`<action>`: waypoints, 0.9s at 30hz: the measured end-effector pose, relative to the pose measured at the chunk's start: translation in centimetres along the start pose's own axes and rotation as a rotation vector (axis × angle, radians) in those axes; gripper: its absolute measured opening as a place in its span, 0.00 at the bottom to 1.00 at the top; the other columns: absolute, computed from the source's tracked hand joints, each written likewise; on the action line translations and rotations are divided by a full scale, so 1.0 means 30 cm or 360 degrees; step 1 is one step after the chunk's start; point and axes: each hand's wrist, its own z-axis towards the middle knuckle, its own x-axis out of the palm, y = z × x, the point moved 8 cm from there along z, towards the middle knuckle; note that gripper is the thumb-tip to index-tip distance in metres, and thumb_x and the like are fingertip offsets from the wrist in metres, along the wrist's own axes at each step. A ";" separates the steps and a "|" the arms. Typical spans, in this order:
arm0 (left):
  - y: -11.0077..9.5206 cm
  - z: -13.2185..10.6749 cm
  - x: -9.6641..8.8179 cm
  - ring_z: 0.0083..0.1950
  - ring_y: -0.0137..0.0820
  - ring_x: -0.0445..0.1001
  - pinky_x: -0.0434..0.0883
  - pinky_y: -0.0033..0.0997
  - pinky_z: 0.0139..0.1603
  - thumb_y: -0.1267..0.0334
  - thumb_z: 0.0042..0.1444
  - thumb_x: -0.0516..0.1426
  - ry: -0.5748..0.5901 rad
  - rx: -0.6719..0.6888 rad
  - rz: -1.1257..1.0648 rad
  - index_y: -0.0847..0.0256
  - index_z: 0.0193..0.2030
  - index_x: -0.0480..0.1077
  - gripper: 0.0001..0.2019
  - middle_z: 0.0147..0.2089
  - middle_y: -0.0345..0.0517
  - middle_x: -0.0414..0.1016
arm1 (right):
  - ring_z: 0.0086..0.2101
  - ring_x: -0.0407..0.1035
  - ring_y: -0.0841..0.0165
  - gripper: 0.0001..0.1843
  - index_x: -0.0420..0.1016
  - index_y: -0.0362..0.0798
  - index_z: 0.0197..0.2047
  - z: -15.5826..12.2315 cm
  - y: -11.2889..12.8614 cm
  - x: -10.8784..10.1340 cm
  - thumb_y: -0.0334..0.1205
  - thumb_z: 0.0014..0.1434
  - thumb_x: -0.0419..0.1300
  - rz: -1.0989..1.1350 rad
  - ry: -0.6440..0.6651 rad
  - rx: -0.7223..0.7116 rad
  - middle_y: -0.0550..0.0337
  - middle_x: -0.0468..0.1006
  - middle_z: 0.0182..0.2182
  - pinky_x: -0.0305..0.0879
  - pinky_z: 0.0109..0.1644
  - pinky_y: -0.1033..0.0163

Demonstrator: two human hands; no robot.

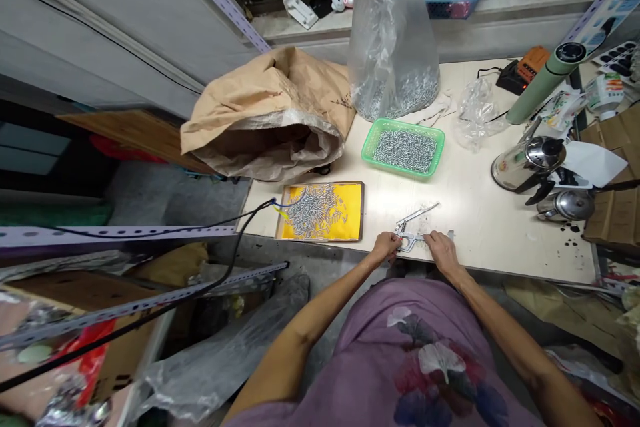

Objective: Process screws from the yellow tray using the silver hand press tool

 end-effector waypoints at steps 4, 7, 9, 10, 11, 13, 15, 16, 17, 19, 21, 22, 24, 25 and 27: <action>0.008 0.004 0.010 0.21 0.23 0.69 0.68 0.20 0.26 0.67 0.54 0.58 0.0055 0.0013 -0.0123 0.66 0.32 0.72 0.04 0.17 0.34 0.67 | 0.34 0.61 0.67 0.13 0.72 0.49 0.45 -0.007 -0.001 -0.005 0.30 0.63 0.49 -0.0011 -0.0044 0.0032 0.56 0.71 0.33 0.52 0.39 0.64; 0.012 0.009 0.010 0.21 0.23 0.69 0.68 0.21 0.27 0.67 0.54 0.58 0.0064 -0.0002 -0.0110 0.66 0.32 0.72 0.04 0.17 0.35 0.67 | 0.34 0.60 0.67 0.14 0.72 0.49 0.45 -0.010 0.001 -0.005 0.29 0.63 0.49 -0.0019 -0.0075 0.0040 0.56 0.71 0.33 0.52 0.39 0.63; 0.009 0.013 0.005 0.21 0.24 0.69 0.67 0.21 0.27 0.67 0.53 0.58 0.0016 0.0024 -0.0021 0.66 0.30 0.73 0.05 0.17 0.35 0.67 | 0.34 0.60 0.67 0.14 0.73 0.48 0.44 -0.012 0.002 -0.005 0.29 0.63 0.48 -0.0033 -0.0110 0.0047 0.57 0.71 0.33 0.52 0.39 0.63; 0.003 0.014 0.001 0.21 0.24 0.69 0.67 0.21 0.27 0.67 0.52 0.59 -0.0022 0.0066 0.0030 0.66 0.30 0.73 0.04 0.17 0.36 0.68 | 0.34 0.60 0.67 0.14 0.73 0.48 0.44 -0.012 0.002 -0.005 0.29 0.63 0.48 -0.0041 -0.0128 0.0051 0.57 0.71 0.32 0.52 0.39 0.63; -0.003 0.015 -0.004 0.22 0.24 0.69 0.66 0.20 0.27 0.67 0.51 0.59 -0.0069 0.0118 0.0073 0.66 0.29 0.73 0.04 0.17 0.36 0.68 | 0.33 0.60 0.67 0.14 0.73 0.48 0.44 -0.012 0.002 -0.006 0.29 0.63 0.48 -0.0048 -0.0143 0.0056 0.57 0.71 0.32 0.52 0.39 0.63; -0.007 0.013 -0.008 0.23 0.24 0.70 0.66 0.20 0.27 0.67 0.51 0.59 -0.0131 0.0201 0.0085 0.66 0.29 0.74 0.04 0.19 0.37 0.70 | 0.33 0.60 0.67 0.13 0.73 0.48 0.43 -0.012 0.002 -0.009 0.30 0.63 0.48 -0.0053 -0.0161 0.0062 0.57 0.71 0.32 0.52 0.39 0.64; 0.005 0.013 -0.003 0.23 0.23 0.70 0.66 0.19 0.27 0.66 0.51 0.59 -0.0118 0.0207 -0.0019 0.65 0.30 0.74 0.05 0.21 0.37 0.71 | 0.33 0.59 0.67 0.12 0.73 0.48 0.42 -0.011 0.002 -0.012 0.30 0.64 0.48 -0.0047 -0.0162 0.0067 0.57 0.71 0.32 0.52 0.39 0.64; 0.016 0.013 0.002 0.24 0.23 0.70 0.66 0.19 0.27 0.66 0.52 0.59 -0.0096 0.0187 -0.0086 0.65 0.31 0.74 0.05 0.21 0.38 0.72 | 0.33 0.59 0.67 0.12 0.73 0.48 0.41 -0.011 0.002 -0.014 0.30 0.63 0.48 -0.0043 -0.0160 0.0072 0.57 0.71 0.32 0.52 0.39 0.64; 0.025 0.014 0.005 0.24 0.23 0.71 0.67 0.19 0.27 0.65 0.53 0.58 -0.0078 0.0165 -0.0139 0.65 0.32 0.74 0.05 0.22 0.38 0.72 | 0.33 0.59 0.67 0.12 0.73 0.48 0.41 -0.012 0.002 -0.016 0.30 0.63 0.48 -0.0040 -0.0159 0.0076 0.58 0.70 0.32 0.52 0.39 0.64; 0.035 0.018 0.007 0.24 0.24 0.71 0.67 0.20 0.28 0.65 0.53 0.58 -0.0074 0.0140 -0.0150 0.66 0.33 0.74 0.06 0.21 0.38 0.72 | 0.33 0.59 0.67 0.12 0.72 0.48 0.41 -0.014 0.003 -0.019 0.29 0.63 0.48 -0.0035 -0.0162 0.0081 0.58 0.70 0.32 0.52 0.39 0.64; 0.034 0.023 0.006 0.24 0.25 0.71 0.67 0.20 0.28 0.65 0.53 0.58 -0.0097 0.0144 -0.0049 0.66 0.31 0.75 0.07 0.19 0.39 0.71 | 0.33 0.59 0.67 0.12 0.72 0.48 0.41 -0.016 0.004 -0.020 0.29 0.63 0.48 -0.0032 -0.0169 0.0080 0.57 0.71 0.32 0.53 0.39 0.64; 0.029 0.025 0.004 0.25 0.25 0.71 0.67 0.20 0.29 0.64 0.52 0.58 -0.0112 0.0159 0.0017 0.66 0.30 0.75 0.07 0.19 0.39 0.71 | 0.33 0.59 0.67 0.12 0.72 0.48 0.41 -0.016 0.004 -0.019 0.29 0.63 0.48 -0.0029 -0.0170 0.0081 0.57 0.71 0.32 0.53 0.39 0.64; 0.016 0.027 0.002 0.26 0.26 0.72 0.67 0.21 0.30 0.64 0.51 0.58 -0.0142 0.0199 0.0124 0.66 0.29 0.75 0.07 0.18 0.40 0.70 | 0.33 0.60 0.67 0.13 0.72 0.48 0.42 -0.016 0.003 -0.015 0.29 0.63 0.48 -0.0025 -0.0165 0.0085 0.57 0.71 0.33 0.53 0.39 0.63; 0.011 0.027 0.001 0.26 0.26 0.72 0.67 0.21 0.30 0.64 0.51 0.58 -0.0155 0.0217 0.0152 0.66 0.29 0.75 0.07 0.18 0.40 0.70 | 0.33 0.60 0.67 0.13 0.72 0.48 0.42 -0.016 0.002 -0.012 0.29 0.63 0.48 -0.0026 -0.0157 0.0089 0.57 0.71 0.33 0.53 0.39 0.63; 0.006 0.026 0.000 0.26 0.26 0.72 0.66 0.21 0.30 0.65 0.51 0.58 -0.0174 0.0236 0.0149 0.66 0.28 0.75 0.07 0.18 0.40 0.70 | 0.34 0.60 0.67 0.14 0.72 0.49 0.43 -0.015 0.002 -0.007 0.29 0.63 0.47 -0.0028 -0.0131 0.0093 0.57 0.71 0.33 0.54 0.40 0.63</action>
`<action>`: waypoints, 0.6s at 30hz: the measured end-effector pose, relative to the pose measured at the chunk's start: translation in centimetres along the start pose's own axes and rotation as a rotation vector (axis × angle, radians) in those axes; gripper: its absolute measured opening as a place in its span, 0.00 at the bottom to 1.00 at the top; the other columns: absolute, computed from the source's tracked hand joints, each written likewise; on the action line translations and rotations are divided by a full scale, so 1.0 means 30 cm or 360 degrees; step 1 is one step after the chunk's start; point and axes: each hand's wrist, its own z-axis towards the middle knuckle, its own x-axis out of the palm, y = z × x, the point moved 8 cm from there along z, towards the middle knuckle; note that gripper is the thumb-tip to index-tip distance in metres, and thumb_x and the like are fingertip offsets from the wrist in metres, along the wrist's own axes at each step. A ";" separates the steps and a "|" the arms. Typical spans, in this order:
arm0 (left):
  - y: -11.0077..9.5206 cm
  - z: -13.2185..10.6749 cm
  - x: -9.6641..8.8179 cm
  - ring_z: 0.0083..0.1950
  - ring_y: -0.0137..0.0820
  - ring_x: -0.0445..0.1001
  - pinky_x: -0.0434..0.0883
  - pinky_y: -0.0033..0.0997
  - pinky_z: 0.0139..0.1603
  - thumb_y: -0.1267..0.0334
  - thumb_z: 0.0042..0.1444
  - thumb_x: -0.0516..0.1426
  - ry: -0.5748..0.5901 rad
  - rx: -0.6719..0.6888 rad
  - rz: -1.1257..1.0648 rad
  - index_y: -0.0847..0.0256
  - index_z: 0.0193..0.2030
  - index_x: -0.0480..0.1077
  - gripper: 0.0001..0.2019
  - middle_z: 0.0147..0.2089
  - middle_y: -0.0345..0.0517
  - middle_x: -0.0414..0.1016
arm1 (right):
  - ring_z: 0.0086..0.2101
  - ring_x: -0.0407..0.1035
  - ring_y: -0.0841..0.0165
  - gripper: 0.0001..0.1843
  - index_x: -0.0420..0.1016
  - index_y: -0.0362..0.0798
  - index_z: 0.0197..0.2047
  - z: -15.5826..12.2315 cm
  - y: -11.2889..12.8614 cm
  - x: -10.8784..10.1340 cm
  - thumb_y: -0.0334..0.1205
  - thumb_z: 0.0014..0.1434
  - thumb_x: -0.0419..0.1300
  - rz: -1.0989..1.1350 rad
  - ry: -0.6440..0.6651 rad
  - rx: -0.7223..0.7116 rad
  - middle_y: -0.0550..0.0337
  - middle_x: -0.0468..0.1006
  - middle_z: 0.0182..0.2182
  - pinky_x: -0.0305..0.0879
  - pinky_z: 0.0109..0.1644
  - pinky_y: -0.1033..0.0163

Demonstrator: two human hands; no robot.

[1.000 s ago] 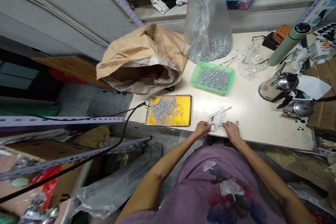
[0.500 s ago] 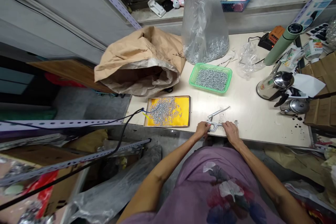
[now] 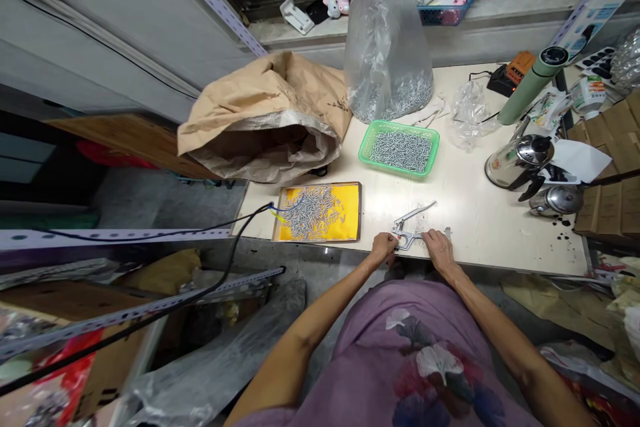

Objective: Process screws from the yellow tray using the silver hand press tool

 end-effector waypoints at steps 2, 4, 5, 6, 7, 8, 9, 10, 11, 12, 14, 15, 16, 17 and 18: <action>0.002 -0.003 0.001 0.25 0.26 0.71 0.66 0.21 0.29 0.65 0.50 0.58 0.0001 -0.0012 -0.0050 0.66 0.28 0.75 0.07 0.18 0.39 0.70 | 0.34 0.61 0.66 0.14 0.72 0.49 0.43 -0.001 -0.001 0.005 0.29 0.63 0.47 0.0007 0.0041 0.0014 0.56 0.71 0.33 0.54 0.41 0.63; 0.006 -0.006 0.004 0.24 0.25 0.70 0.65 0.20 0.28 0.65 0.50 0.59 0.0026 -0.0036 -0.0110 0.66 0.29 0.75 0.06 0.18 0.39 0.69 | 0.35 0.62 0.66 0.14 0.72 0.50 0.44 -0.001 -0.004 0.009 0.29 0.63 0.48 0.0034 0.0097 0.0038 0.56 0.72 0.34 0.55 0.41 0.62; 0.008 -0.008 0.005 0.24 0.25 0.70 0.64 0.20 0.27 0.65 0.50 0.59 0.0039 -0.0049 -0.0135 0.66 0.29 0.75 0.06 0.18 0.39 0.69 | 0.36 0.62 0.65 0.13 0.72 0.50 0.44 0.000 -0.007 0.011 0.30 0.63 0.49 0.0054 0.0127 0.0049 0.55 0.72 0.35 0.56 0.42 0.62; 0.009 -0.009 0.006 0.23 0.24 0.69 0.64 0.20 0.27 0.65 0.50 0.59 0.0049 -0.0060 -0.0155 0.66 0.29 0.75 0.06 0.17 0.38 0.68 | 0.38 0.63 0.65 0.13 0.72 0.50 0.46 0.004 -0.012 0.010 0.32 0.62 0.50 0.0074 0.0151 0.0056 0.54 0.73 0.38 0.57 0.43 0.61; 0.009 -0.010 0.006 0.23 0.24 0.68 0.64 0.19 0.26 0.65 0.50 0.59 0.0052 -0.0067 -0.0169 0.66 0.29 0.75 0.06 0.17 0.38 0.68 | 0.40 0.64 0.63 0.14 0.71 0.51 0.49 0.010 -0.018 0.007 0.35 0.62 0.52 0.0089 0.0167 0.0057 0.52 0.73 0.42 0.57 0.44 0.60; 0.009 -0.011 0.005 0.22 0.23 0.68 0.63 0.19 0.26 0.66 0.50 0.59 0.0053 -0.0074 -0.0180 0.66 0.29 0.74 0.06 0.17 0.37 0.68 | 0.44 0.64 0.61 0.17 0.68 0.51 0.53 0.020 -0.025 0.002 0.38 0.61 0.54 0.0097 0.0175 0.0051 0.49 0.72 0.47 0.58 0.46 0.58; 0.008 -0.012 0.004 0.22 0.22 0.67 0.63 0.19 0.26 0.67 0.50 0.58 0.0051 -0.0077 -0.0189 0.67 0.29 0.74 0.05 0.17 0.37 0.67 | 0.49 0.62 0.58 0.23 0.65 0.51 0.58 0.034 -0.033 -0.003 0.42 0.59 0.57 0.0094 0.0181 0.0036 0.47 0.68 0.54 0.58 0.48 0.56; 0.006 -0.013 0.004 0.21 0.22 0.66 0.63 0.19 0.26 0.67 0.50 0.58 0.0050 -0.0079 -0.0196 0.67 0.28 0.74 0.05 0.17 0.36 0.67 | 0.54 0.59 0.55 0.31 0.59 0.52 0.62 0.052 -0.041 -0.007 0.45 0.56 0.60 0.0082 0.0192 0.0010 0.45 0.62 0.60 0.57 0.51 0.53; 0.005 -0.013 0.004 0.21 0.22 0.65 0.63 0.19 0.26 0.68 0.50 0.58 0.0053 -0.0078 -0.0198 0.67 0.28 0.74 0.05 0.16 0.36 0.66 | 0.58 0.54 0.52 0.39 0.54 0.52 0.65 0.073 -0.048 -0.009 0.48 0.53 0.62 0.0063 0.0213 -0.0028 0.44 0.56 0.64 0.55 0.54 0.49; 0.004 -0.013 0.006 0.20 0.22 0.65 0.63 0.19 0.26 0.68 0.51 0.57 0.0057 -0.0077 -0.0197 0.67 0.28 0.74 0.05 0.16 0.36 0.66 | 0.61 0.49 0.50 0.45 0.50 0.52 0.67 0.094 -0.054 -0.008 0.51 0.50 0.64 0.0042 0.0249 -0.0071 0.45 0.51 0.66 0.52 0.57 0.46; 0.003 -0.011 0.006 0.20 0.22 0.64 0.63 0.20 0.26 0.67 0.50 0.57 0.0050 -0.0073 -0.0176 0.67 0.28 0.74 0.06 0.16 0.36 0.65 | 0.64 0.41 0.48 0.53 0.46 0.51 0.69 0.136 -0.064 0.001 0.53 0.46 0.67 0.0009 0.0332 -0.0159 0.45 0.48 0.67 0.47 0.61 0.42; 0.003 -0.010 0.005 0.20 0.22 0.64 0.63 0.20 0.26 0.67 0.50 0.58 0.0038 -0.0072 -0.0160 0.68 0.27 0.74 0.06 0.15 0.36 0.65 | 0.65 0.40 0.48 0.55 0.45 0.50 0.69 0.154 -0.068 0.005 0.54 0.44 0.68 -0.0003 0.0363 -0.0193 0.45 0.50 0.67 0.44 0.62 0.41; 0.004 -0.008 0.003 0.20 0.22 0.65 0.63 0.20 0.26 0.67 0.50 0.58 0.0024 -0.0073 -0.0145 0.68 0.27 0.74 0.06 0.15 0.36 0.65 | 0.65 0.40 0.48 0.56 0.45 0.49 0.69 0.168 -0.071 0.009 0.54 0.44 0.68 -0.0011 0.0382 -0.0215 0.44 0.52 0.66 0.43 0.63 0.41; 0.004 -0.007 0.001 0.21 0.22 0.65 0.63 0.20 0.27 0.67 0.49 0.58 0.0008 -0.0073 -0.0132 0.68 0.27 0.74 0.06 0.15 0.36 0.65 | 0.65 0.41 0.48 0.56 0.45 0.49 0.69 0.180 -0.073 0.010 0.54 0.44 0.68 -0.0016 0.0389 -0.0229 0.44 0.55 0.65 0.42 0.63 0.41; 0.005 -0.005 -0.001 0.21 0.23 0.65 0.63 0.20 0.27 0.67 0.49 0.58 -0.0003 -0.0073 -0.0123 0.68 0.27 0.74 0.06 0.15 0.36 0.65 | 0.64 0.43 0.48 0.56 0.46 0.49 0.69 0.188 -0.074 0.011 0.55 0.43 0.68 -0.0019 0.0389 -0.0238 0.44 0.57 0.64 0.41 0.63 0.41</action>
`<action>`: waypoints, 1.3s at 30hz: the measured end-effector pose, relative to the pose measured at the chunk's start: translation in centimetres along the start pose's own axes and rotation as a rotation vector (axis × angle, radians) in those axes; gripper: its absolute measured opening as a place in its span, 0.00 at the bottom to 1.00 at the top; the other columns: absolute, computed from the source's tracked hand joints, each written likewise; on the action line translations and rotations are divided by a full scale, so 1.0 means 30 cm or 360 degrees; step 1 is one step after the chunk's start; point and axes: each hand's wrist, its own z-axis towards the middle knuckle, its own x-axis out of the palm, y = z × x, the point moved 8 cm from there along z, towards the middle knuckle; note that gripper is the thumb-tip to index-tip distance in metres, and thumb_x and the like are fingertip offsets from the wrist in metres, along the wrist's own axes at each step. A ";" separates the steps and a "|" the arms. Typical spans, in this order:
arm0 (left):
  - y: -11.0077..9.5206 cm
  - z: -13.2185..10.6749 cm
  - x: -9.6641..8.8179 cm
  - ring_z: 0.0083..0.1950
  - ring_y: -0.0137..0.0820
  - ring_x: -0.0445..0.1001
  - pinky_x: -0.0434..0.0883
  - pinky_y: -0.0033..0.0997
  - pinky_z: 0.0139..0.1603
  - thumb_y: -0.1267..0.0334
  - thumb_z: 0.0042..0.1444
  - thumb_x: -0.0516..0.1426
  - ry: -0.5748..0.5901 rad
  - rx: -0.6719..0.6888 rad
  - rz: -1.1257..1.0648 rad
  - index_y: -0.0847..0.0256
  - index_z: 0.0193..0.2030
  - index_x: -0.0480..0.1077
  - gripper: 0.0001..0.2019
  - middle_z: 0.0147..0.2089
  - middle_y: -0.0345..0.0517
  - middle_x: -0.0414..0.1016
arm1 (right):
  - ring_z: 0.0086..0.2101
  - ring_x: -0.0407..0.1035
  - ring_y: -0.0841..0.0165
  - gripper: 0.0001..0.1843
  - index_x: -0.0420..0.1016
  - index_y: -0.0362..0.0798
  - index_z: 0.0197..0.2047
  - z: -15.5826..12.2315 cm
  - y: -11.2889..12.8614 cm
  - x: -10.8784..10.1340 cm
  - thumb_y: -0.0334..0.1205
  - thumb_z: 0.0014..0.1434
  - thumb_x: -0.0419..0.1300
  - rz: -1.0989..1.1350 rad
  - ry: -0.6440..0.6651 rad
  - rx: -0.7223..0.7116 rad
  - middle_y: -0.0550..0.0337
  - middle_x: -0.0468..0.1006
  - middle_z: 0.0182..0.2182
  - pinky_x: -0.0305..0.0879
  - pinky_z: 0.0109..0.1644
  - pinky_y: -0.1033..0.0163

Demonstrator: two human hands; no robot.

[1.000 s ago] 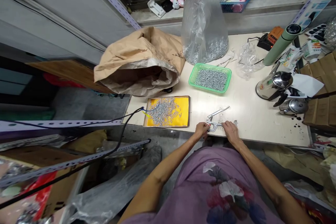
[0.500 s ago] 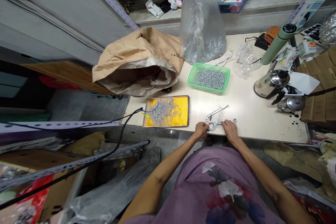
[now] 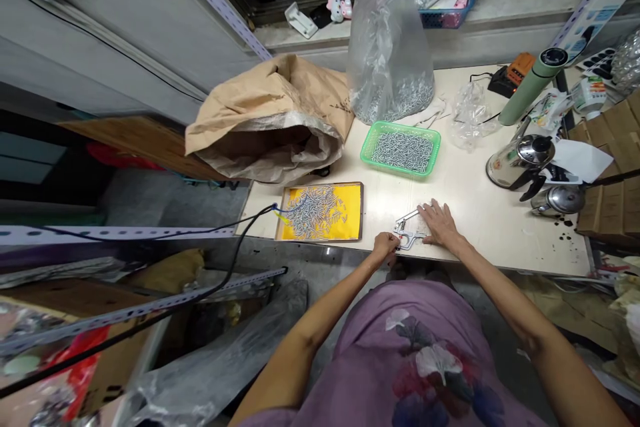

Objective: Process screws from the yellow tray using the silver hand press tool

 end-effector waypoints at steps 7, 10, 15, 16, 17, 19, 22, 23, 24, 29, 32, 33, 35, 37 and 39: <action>0.003 -0.001 -0.001 0.23 0.24 0.67 0.63 0.20 0.28 0.65 0.48 0.60 -0.0001 -0.0023 0.0022 0.67 0.27 0.75 0.06 0.16 0.38 0.68 | 0.54 0.59 0.51 0.52 0.54 0.43 0.65 0.006 0.015 -0.024 0.53 0.41 0.69 -0.0048 -0.0017 -0.0007 0.43 0.69 0.54 0.45 0.62 0.44; -0.003 -0.002 -0.001 0.23 0.24 0.67 0.63 0.21 0.28 0.63 0.49 0.61 -0.0006 -0.0017 0.0023 0.66 0.27 0.75 0.08 0.16 0.38 0.67 | 0.51 0.61 0.53 0.48 0.57 0.43 0.63 0.003 0.024 -0.031 0.51 0.43 0.69 -0.0078 -0.0028 -0.0016 0.44 0.70 0.51 0.45 0.61 0.45; -0.016 -0.020 -0.008 0.25 0.25 0.69 0.64 0.22 0.29 0.61 0.51 0.60 -0.0030 0.0006 0.0129 0.66 0.28 0.74 0.09 0.18 0.39 0.68 | 0.48 0.61 0.56 0.38 0.62 0.44 0.58 -0.007 0.038 -0.023 0.48 0.47 0.68 -0.0092 -0.0049 -0.0011 0.47 0.72 0.47 0.50 0.57 0.49; -0.017 -0.030 -0.009 0.26 0.26 0.70 0.65 0.22 0.30 0.61 0.53 0.59 -0.0035 0.0003 0.0196 0.66 0.28 0.74 0.10 0.19 0.40 0.69 | 0.48 0.62 0.57 0.36 0.63 0.44 0.57 -0.011 0.042 -0.020 0.46 0.48 0.68 -0.0094 -0.0052 -0.0006 0.48 0.72 0.46 0.51 0.56 0.50; -0.023 -0.043 -0.012 0.28 0.27 0.71 0.66 0.23 0.31 0.61 0.54 0.58 -0.0064 0.0021 0.0286 0.66 0.29 0.74 0.10 0.22 0.42 0.70 | 0.47 0.62 0.57 0.33 0.64 0.44 0.56 -0.015 0.047 -0.017 0.45 0.49 0.67 -0.0098 -0.0057 0.0000 0.48 0.72 0.45 0.52 0.55 0.51; -0.061 -0.075 -0.020 0.35 0.31 0.73 0.68 0.26 0.36 0.62 0.57 0.56 -0.0212 0.0180 0.0517 0.66 0.33 0.74 0.09 0.31 0.47 0.73 | 0.46 0.62 0.58 0.29 0.65 0.43 0.54 -0.021 0.056 -0.012 0.42 0.50 0.66 -0.0101 -0.0069 0.0020 0.49 0.72 0.44 0.55 0.52 0.54; -0.182 -0.131 0.018 0.51 0.38 0.69 0.68 0.33 0.47 0.63 0.57 0.57 -0.0410 0.0731 0.0903 0.64 0.45 0.70 0.11 0.48 0.55 0.70 | 0.44 0.61 0.59 0.26 0.66 0.43 0.52 -0.030 0.066 -0.009 0.39 0.51 0.65 -0.0085 -0.0111 0.0059 0.49 0.72 0.42 0.57 0.49 0.56; -0.222 -0.144 0.050 0.55 0.40 0.66 0.67 0.36 0.51 0.63 0.57 0.58 -0.0402 0.0938 0.1013 0.63 0.50 0.68 0.14 0.53 0.56 0.68 | 0.44 0.61 0.59 0.26 0.65 0.42 0.53 -0.033 0.068 -0.008 0.38 0.52 0.65 -0.0074 -0.0126 0.0065 0.49 0.72 0.42 0.57 0.48 0.57; -0.257 -0.151 0.085 0.59 0.41 0.63 0.66 0.39 0.53 0.62 0.56 0.58 -0.0367 0.1118 0.1110 0.63 0.53 0.65 0.18 0.57 0.57 0.65 | 0.44 0.61 0.59 0.26 0.65 0.42 0.53 -0.037 0.069 -0.006 0.37 0.52 0.64 -0.0060 -0.0138 0.0063 0.49 0.72 0.42 0.57 0.48 0.57; -0.347 -0.113 0.173 0.59 0.44 0.62 0.63 0.41 0.55 0.61 0.55 0.59 -0.0227 0.1466 0.1377 0.64 0.64 0.53 0.31 0.60 0.60 0.62 | 0.46 0.60 0.59 0.35 0.60 0.42 0.59 -0.074 0.042 -0.006 0.40 0.51 0.66 0.0004 -0.0184 0.0103 0.47 0.70 0.47 0.58 0.48 0.57; -0.369 -0.096 0.179 0.55 0.43 0.64 0.63 0.39 0.53 0.60 0.54 0.61 -0.0168 0.1453 0.1439 0.65 0.63 0.55 0.32 0.54 0.58 0.66 | 0.45 0.61 0.59 0.33 0.62 0.42 0.57 -0.099 0.017 -0.011 0.41 0.50 0.67 -0.0034 -0.0181 0.0196 0.48 0.71 0.46 0.58 0.49 0.57; -0.376 -0.097 0.181 0.54 0.43 0.64 0.63 0.38 0.52 0.59 0.54 0.61 -0.0146 0.1446 0.1449 0.65 0.61 0.57 0.30 0.53 0.58 0.66 | 0.44 0.62 0.59 0.30 0.64 0.42 0.55 -0.105 0.016 -0.011 0.41 0.51 0.66 -0.0050 -0.0166 0.0211 0.48 0.72 0.44 0.58 0.49 0.57; -0.385 -0.103 0.188 0.54 0.42 0.63 0.64 0.37 0.50 0.58 0.54 0.61 -0.0086 0.1436 0.1472 0.64 0.55 0.62 0.24 0.51 0.56 0.67 | 0.42 0.62 0.60 0.23 0.67 0.42 0.51 -0.114 0.020 -0.010 0.40 0.53 0.64 -0.0077 -0.0137 0.0226 0.50 0.73 0.40 0.58 0.48 0.58; -0.389 -0.109 0.200 0.53 0.41 0.63 0.64 0.36 0.48 0.60 0.56 0.59 -0.0018 0.1432 0.1485 0.63 0.49 0.66 0.16 0.49 0.54 0.68 | 0.40 0.63 0.61 0.16 0.69 0.43 0.48 -0.120 0.029 -0.008 0.38 0.57 0.61 -0.0092 -0.0120 0.0228 0.51 0.73 0.37 0.58 0.45 0.59; -0.388 -0.111 0.210 0.52 0.41 0.64 0.64 0.36 0.47 0.62 0.59 0.57 0.0032 0.1427 0.1473 0.63 0.45 0.67 0.10 0.47 0.54 0.69 | 0.40 0.63 0.62 0.10 0.71 0.45 0.45 -0.126 0.038 -0.002 0.34 0.60 0.56 -0.0103 -0.0103 0.0216 0.51 0.73 0.36 0.58 0.43 0.59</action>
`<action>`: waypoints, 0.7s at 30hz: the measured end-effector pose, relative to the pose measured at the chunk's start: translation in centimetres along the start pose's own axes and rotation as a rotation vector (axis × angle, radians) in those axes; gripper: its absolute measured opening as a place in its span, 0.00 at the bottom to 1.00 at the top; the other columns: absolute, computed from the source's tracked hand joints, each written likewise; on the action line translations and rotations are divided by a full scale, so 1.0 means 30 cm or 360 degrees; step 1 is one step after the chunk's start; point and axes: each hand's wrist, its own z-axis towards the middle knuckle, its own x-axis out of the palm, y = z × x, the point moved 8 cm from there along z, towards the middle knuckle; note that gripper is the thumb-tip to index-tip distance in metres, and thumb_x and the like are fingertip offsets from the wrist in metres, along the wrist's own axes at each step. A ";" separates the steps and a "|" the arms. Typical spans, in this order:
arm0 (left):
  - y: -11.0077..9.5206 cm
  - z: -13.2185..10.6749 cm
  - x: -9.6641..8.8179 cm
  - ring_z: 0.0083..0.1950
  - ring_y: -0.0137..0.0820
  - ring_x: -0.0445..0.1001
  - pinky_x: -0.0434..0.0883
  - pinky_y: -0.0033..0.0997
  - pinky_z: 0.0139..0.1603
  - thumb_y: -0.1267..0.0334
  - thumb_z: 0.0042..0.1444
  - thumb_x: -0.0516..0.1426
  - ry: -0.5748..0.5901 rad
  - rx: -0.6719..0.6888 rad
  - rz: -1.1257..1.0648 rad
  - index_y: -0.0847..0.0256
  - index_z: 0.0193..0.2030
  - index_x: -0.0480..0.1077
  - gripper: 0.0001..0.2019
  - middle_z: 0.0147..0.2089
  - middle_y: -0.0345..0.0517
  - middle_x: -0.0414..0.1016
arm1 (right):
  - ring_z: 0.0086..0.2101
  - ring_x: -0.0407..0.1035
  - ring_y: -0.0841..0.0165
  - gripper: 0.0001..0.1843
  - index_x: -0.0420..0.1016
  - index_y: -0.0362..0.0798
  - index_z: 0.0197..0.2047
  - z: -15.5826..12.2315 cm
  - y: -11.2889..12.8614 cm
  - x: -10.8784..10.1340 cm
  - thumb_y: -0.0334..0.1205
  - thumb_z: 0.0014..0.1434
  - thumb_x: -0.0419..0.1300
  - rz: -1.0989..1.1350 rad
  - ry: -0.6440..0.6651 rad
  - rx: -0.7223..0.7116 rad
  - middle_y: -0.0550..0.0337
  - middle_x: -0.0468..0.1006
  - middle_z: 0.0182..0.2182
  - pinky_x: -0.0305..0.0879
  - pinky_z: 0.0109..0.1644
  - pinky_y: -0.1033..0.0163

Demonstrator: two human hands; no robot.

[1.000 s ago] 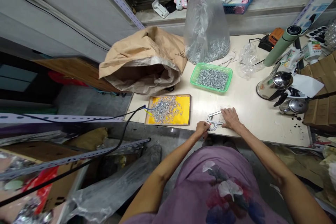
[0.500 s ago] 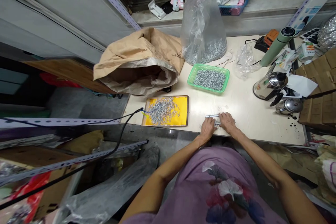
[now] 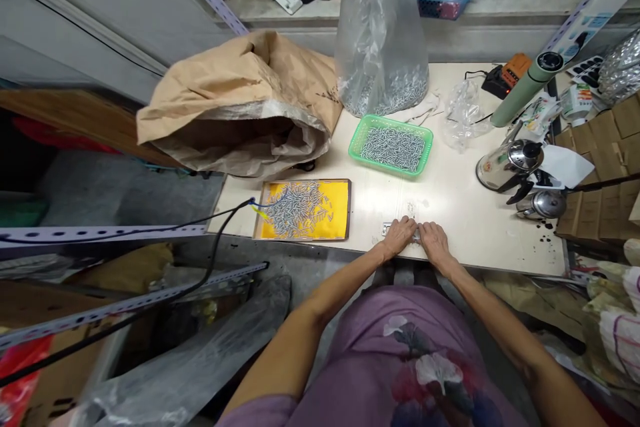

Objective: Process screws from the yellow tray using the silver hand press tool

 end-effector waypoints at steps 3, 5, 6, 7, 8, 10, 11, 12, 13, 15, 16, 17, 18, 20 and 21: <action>0.003 0.001 0.017 0.51 0.41 0.65 0.63 0.36 0.46 0.66 0.62 0.53 0.0041 -0.0023 -0.0041 0.63 0.41 0.69 0.06 0.45 0.54 0.71 | 0.38 0.64 0.63 0.13 0.73 0.47 0.40 -0.004 0.006 0.013 0.27 0.61 0.48 0.0005 0.0062 -0.0041 0.52 0.74 0.33 0.57 0.41 0.59; 0.005 0.005 0.027 0.51 0.40 0.65 0.63 0.36 0.46 0.67 0.62 0.51 0.0069 -0.0035 -0.0050 0.62 0.40 0.70 0.07 0.44 0.54 0.71 | 0.38 0.64 0.63 0.16 0.73 0.47 0.39 -0.001 0.006 0.018 0.26 0.61 0.46 0.0029 0.0106 -0.0065 0.53 0.74 0.32 0.57 0.41 0.59; 0.005 0.007 0.031 0.51 0.40 0.65 0.64 0.35 0.46 0.67 0.63 0.51 0.0078 -0.0036 -0.0049 0.62 0.40 0.70 0.07 0.44 0.54 0.72 | 0.38 0.65 0.63 0.16 0.73 0.47 0.38 0.001 0.006 0.017 0.26 0.61 0.46 0.0043 0.0123 -0.0073 0.52 0.74 0.32 0.57 0.41 0.59; 0.004 0.010 0.034 0.52 0.40 0.66 0.64 0.35 0.46 0.67 0.63 0.51 0.0079 -0.0036 -0.0046 0.62 0.40 0.70 0.07 0.44 0.54 0.72 | 0.38 0.65 0.63 0.16 0.73 0.47 0.38 0.003 0.005 0.015 0.26 0.61 0.46 0.0055 0.0135 -0.0077 0.52 0.74 0.32 0.57 0.42 0.59; 0.004 0.012 0.036 0.52 0.40 0.66 0.64 0.35 0.46 0.67 0.63 0.51 0.0070 -0.0040 -0.0040 0.62 0.39 0.70 0.07 0.44 0.54 0.72 | 0.38 0.65 0.64 0.16 0.73 0.47 0.38 0.005 0.003 0.011 0.26 0.61 0.46 0.0063 0.0141 -0.0077 0.52 0.74 0.33 0.58 0.42 0.59; 0.006 0.012 0.037 0.52 0.41 0.67 0.65 0.36 0.48 0.67 0.62 0.51 0.0013 -0.0073 -0.0024 0.63 0.41 0.70 0.07 0.45 0.55 0.72 | 0.38 0.65 0.63 0.15 0.73 0.47 0.40 0.006 -0.003 -0.001 0.27 0.62 0.46 0.0068 0.0129 -0.0073 0.51 0.75 0.34 0.59 0.42 0.59; 0.008 0.007 0.036 0.53 0.41 0.67 0.65 0.37 0.50 0.68 0.62 0.51 -0.0042 -0.0097 -0.0013 0.63 0.43 0.70 0.07 0.46 0.56 0.72 | 0.39 0.66 0.63 0.14 0.73 0.46 0.42 0.003 -0.009 -0.010 0.29 0.62 0.47 0.0070 0.0101 -0.0071 0.51 0.75 0.36 0.59 0.43 0.59; 0.009 -0.001 0.036 0.54 0.41 0.67 0.65 0.39 0.52 0.68 0.62 0.52 -0.0112 -0.0116 0.0002 0.64 0.47 0.69 0.09 0.49 0.56 0.72 | 0.40 0.65 0.62 0.13 0.72 0.45 0.45 0.000 -0.016 -0.021 0.32 0.62 0.49 0.0074 0.0059 -0.0074 0.49 0.75 0.38 0.60 0.43 0.59; 0.007 -0.014 0.036 0.56 0.41 0.66 0.64 0.40 0.54 0.68 0.62 0.51 -0.0192 -0.0123 0.0020 0.64 0.51 0.67 0.12 0.53 0.57 0.70 | 0.42 0.65 0.61 0.14 0.70 0.44 0.49 -0.006 -0.023 -0.032 0.35 0.62 0.51 0.0081 0.0009 -0.0087 0.48 0.75 0.41 0.60 0.45 0.58; -0.004 -0.050 0.048 0.62 0.40 0.63 0.61 0.42 0.59 0.68 0.62 0.50 -0.0345 -0.0094 0.0061 0.64 0.58 0.62 0.17 0.60 0.58 0.65 | 0.45 0.64 0.59 0.20 0.66 0.42 0.55 -0.018 -0.035 -0.049 0.41 0.61 0.54 0.0106 -0.0084 -0.0141 0.45 0.73 0.47 0.59 0.48 0.57; -0.014 -0.071 0.060 0.64 0.39 0.60 0.60 0.42 0.61 0.69 0.63 0.49 -0.0404 -0.0064 0.0075 0.63 0.59 0.61 0.18 0.63 0.57 0.63 | 0.46 0.63 0.58 0.23 0.65 0.42 0.57 -0.023 -0.040 -0.054 0.43 0.61 0.54 0.0118 -0.0114 -0.0170 0.44 0.72 0.49 0.59 0.50 0.56; -0.024 -0.091 0.076 0.66 0.39 0.59 0.59 0.42 0.62 0.70 0.63 0.48 -0.0448 -0.0033 0.0081 0.63 0.60 0.61 0.18 0.64 0.56 0.62 | 0.47 0.63 0.58 0.23 0.64 0.42 0.57 -0.025 -0.045 -0.056 0.44 0.61 0.54 0.0126 -0.0129 -0.0190 0.44 0.71 0.50 0.58 0.51 0.55; -0.034 -0.110 0.093 0.67 0.38 0.58 0.59 0.42 0.63 0.70 0.64 0.47 -0.0479 -0.0005 0.0078 0.62 0.59 0.61 0.18 0.64 0.55 0.62 | 0.47 0.63 0.58 0.23 0.64 0.42 0.57 -0.024 -0.050 -0.056 0.44 0.62 0.54 0.0129 -0.0132 -0.0196 0.44 0.71 0.50 0.58 0.51 0.56; -0.053 -0.142 0.127 0.67 0.37 0.58 0.59 0.43 0.64 0.68 0.65 0.46 -0.0514 0.0052 0.0053 0.61 0.59 0.63 0.17 0.64 0.54 0.63 | 0.46 0.63 0.59 0.19 0.66 0.44 0.55 -0.006 -0.061 -0.055 0.42 0.63 0.52 0.0115 -0.0103 -0.0166 0.46 0.72 0.48 0.58 0.49 0.58; -0.061 -0.154 0.142 0.67 0.37 0.58 0.58 0.44 0.65 0.66 0.65 0.46 -0.0524 0.0082 0.0037 0.60 0.58 0.63 0.16 0.63 0.54 0.64 | 0.45 0.63 0.60 0.16 0.68 0.45 0.53 0.011 -0.065 -0.055 0.39 0.63 0.51 0.0097 -0.0071 -0.0150 0.48 0.73 0.47 0.58 0.47 0.59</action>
